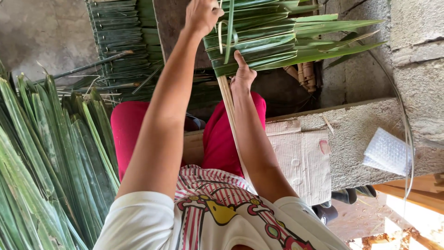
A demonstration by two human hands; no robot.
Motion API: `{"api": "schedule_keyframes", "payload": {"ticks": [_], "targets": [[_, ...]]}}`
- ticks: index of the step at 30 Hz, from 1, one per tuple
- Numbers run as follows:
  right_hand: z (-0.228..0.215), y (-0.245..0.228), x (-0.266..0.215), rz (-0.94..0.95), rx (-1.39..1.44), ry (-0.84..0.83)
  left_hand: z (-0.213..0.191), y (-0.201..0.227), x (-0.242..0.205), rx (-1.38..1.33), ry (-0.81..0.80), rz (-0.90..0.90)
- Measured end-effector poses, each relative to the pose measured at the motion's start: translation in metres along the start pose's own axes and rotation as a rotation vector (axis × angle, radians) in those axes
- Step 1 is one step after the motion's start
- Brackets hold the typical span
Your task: The person is weaving palm leaves together by folding them over a wooden stick and tucking the ends to create a thatched panel.
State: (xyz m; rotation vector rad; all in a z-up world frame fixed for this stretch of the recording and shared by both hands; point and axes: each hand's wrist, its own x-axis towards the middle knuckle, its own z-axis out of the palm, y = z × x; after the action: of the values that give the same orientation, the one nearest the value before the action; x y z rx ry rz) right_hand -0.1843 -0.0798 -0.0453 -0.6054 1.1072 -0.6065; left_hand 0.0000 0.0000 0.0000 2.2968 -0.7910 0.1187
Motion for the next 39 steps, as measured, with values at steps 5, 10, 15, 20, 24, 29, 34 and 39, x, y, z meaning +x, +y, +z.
{"api": "schedule_keyframes", "payload": {"ticks": [5, 10, 15, 20, 24, 29, 34, 39], "targets": [[-0.008, 0.006, 0.008, 0.056, 0.019, -0.021, 0.040, -0.021, -0.012, 0.006, 0.005, -0.019], [-0.011, 0.001, 0.010, 0.062, 0.181, -0.205, 0.005, 0.000, -0.028, -0.272, 0.154, 0.056], [-0.026, -0.016, 0.022, 0.320, 0.130, -0.437, -0.028, 0.061, -0.112, -0.325, 0.263, 0.266], [-0.065, -0.068, -0.018, 0.477, 0.026, -0.542, -0.029, 0.103, -0.157, -0.309, 0.142, 0.307], [-0.080, -0.099, -0.054, -0.712, -1.216, -0.302, -0.018, 0.105, -0.146, -0.532, 0.170, 0.187], [-0.033, -0.078, -0.018, -0.963, -2.195, -0.471, -0.015, 0.115, -0.137, -0.778, 0.183, 0.115], [-0.018, -0.059, 0.005, -1.586, -1.826, -0.683, 0.000, 0.114, -0.139, -0.775, 0.257, 0.043], [-0.016, -0.041, 0.038, -1.775, -1.785, -0.755, 0.025, 0.123, -0.145, -0.799, 0.300, -0.028]]}}
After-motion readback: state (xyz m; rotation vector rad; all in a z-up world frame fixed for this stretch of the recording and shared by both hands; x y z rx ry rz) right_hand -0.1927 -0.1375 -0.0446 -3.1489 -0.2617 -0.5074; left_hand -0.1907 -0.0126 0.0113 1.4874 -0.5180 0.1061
